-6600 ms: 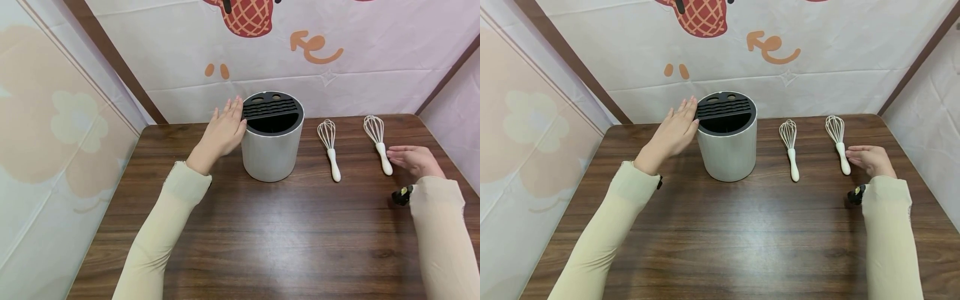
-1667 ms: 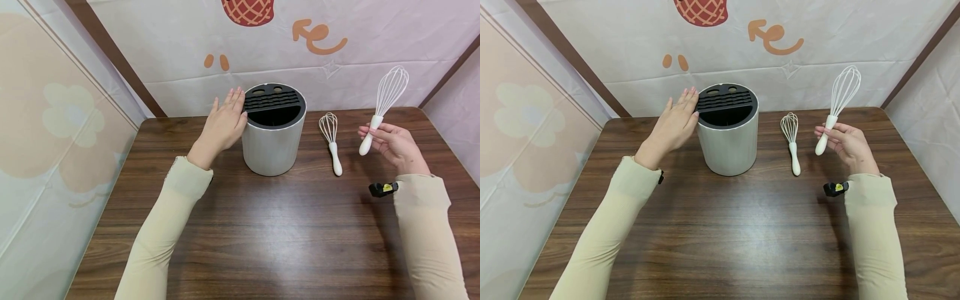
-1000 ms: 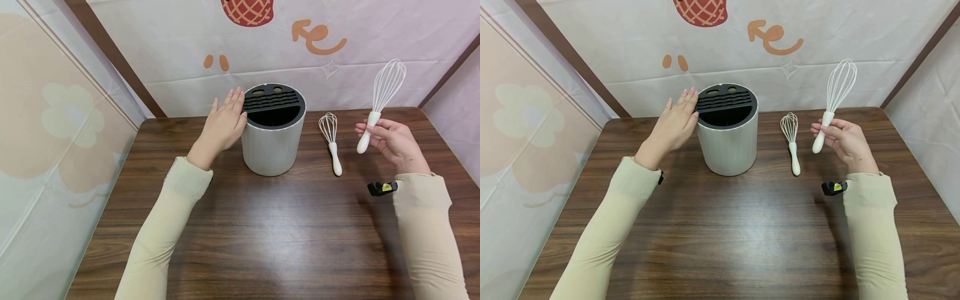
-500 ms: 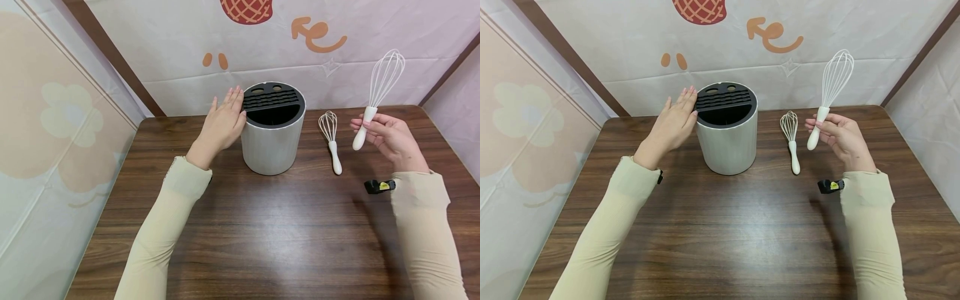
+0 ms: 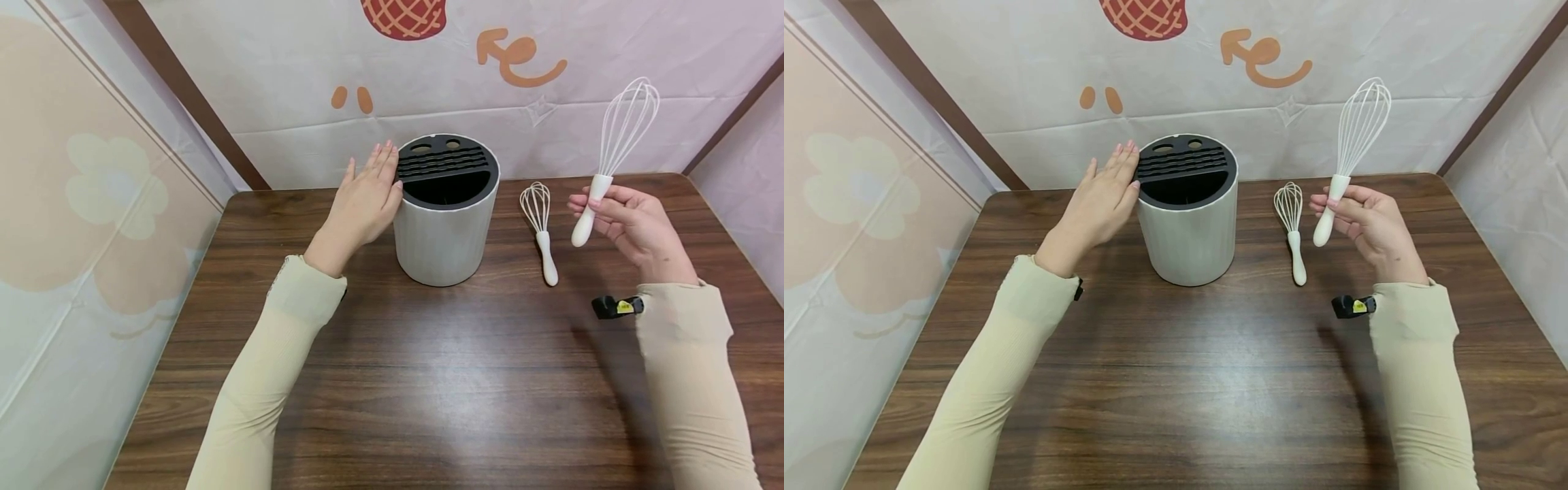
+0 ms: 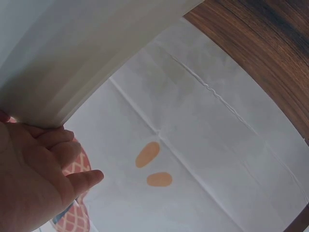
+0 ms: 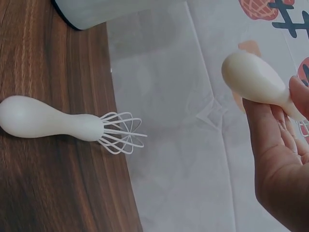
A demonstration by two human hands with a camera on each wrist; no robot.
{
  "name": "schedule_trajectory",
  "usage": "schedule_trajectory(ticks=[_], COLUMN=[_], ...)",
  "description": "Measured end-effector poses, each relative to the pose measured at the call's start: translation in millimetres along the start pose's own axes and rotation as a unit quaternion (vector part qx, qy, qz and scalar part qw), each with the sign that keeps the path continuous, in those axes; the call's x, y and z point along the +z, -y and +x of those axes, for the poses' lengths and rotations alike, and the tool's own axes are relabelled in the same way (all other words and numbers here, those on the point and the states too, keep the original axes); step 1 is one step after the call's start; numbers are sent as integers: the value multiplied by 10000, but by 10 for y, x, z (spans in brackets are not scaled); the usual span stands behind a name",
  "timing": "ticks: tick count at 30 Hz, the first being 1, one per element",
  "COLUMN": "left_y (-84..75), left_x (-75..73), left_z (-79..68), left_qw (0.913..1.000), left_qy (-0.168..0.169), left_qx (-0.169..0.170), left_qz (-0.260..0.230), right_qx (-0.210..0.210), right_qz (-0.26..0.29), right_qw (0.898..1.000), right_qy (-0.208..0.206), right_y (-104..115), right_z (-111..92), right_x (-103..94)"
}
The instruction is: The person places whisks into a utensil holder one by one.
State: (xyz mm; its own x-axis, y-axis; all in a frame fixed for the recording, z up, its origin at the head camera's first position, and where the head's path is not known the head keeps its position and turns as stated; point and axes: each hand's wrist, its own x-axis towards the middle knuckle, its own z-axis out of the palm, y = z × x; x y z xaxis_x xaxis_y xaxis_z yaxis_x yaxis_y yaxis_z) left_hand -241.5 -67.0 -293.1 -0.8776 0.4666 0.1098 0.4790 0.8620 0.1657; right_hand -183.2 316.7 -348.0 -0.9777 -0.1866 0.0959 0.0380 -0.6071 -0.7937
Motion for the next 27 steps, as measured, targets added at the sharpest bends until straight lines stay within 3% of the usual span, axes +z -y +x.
schedule_trajectory(ticks=[27], left_y=[1], left_x=[3], left_z=[4], left_qw=[10000], left_qy=[-4], left_qx=[-8], left_qz=[-3], right_qx=[-314], right_qz=[174], right_qw=[9993], right_qy=[109], right_y=[28], right_z=[-13], right_x=[253])
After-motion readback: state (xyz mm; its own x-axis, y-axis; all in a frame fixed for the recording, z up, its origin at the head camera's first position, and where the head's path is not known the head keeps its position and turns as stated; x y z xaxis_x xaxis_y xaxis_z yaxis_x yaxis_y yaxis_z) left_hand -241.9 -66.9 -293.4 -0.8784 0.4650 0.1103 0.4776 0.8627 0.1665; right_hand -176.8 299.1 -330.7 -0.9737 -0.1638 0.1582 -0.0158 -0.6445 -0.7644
